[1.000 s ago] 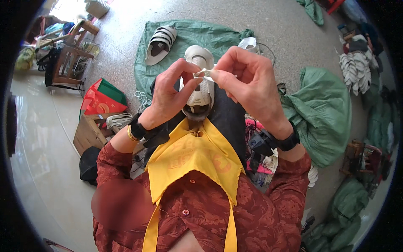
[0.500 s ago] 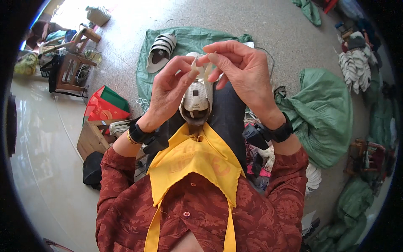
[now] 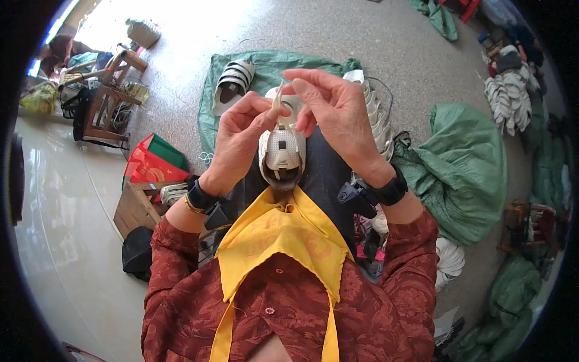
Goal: Lacing a white athletic shoe in a shoe manufacturing environment.
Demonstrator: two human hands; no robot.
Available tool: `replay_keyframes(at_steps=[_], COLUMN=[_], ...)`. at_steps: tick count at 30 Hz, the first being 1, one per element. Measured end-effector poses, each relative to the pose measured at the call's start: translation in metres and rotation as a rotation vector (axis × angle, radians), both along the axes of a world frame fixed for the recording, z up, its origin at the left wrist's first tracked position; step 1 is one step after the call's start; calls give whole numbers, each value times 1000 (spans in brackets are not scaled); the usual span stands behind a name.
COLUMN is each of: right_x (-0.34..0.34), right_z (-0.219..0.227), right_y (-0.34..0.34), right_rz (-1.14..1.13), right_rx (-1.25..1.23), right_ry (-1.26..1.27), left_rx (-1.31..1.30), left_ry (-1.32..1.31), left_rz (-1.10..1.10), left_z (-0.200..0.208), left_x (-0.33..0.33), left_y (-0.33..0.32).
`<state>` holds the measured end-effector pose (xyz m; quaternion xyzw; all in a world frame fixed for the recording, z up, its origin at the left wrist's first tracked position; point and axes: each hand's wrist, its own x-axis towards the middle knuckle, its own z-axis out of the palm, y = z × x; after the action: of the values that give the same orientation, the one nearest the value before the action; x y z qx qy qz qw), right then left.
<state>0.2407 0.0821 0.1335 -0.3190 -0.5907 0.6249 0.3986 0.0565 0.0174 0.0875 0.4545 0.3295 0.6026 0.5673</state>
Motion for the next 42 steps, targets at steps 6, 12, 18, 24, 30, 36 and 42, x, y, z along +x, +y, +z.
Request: replay_keyframes(at_steps=[6,12,18,24,30,36,42], right_x=[-7,-3,6,-14,-15,4,0], right_z=[-22,-29,-21,-7,3,47,142], right_y=[-8,4,22,2,6,6,6], right_rz=[-18,-36,52,152,133,31,-47], right_rx=[170,161,204,394,508,532,853], right_ry=[-68,-165,-85,-254,-257,-89,-146], left_rx=[25,53,164,344,384,356,332], left_ry=[-8,272,1004,1124,1162,1171,1159], left_rz=[16,72,130,172,181,162,182], left_z=[-2,-17,-62,-85,-92,-95,-98], left_x=[3,-9,-34,-27,-30,-31,-33], left_y=[-1,6,10,22,20,22,19])
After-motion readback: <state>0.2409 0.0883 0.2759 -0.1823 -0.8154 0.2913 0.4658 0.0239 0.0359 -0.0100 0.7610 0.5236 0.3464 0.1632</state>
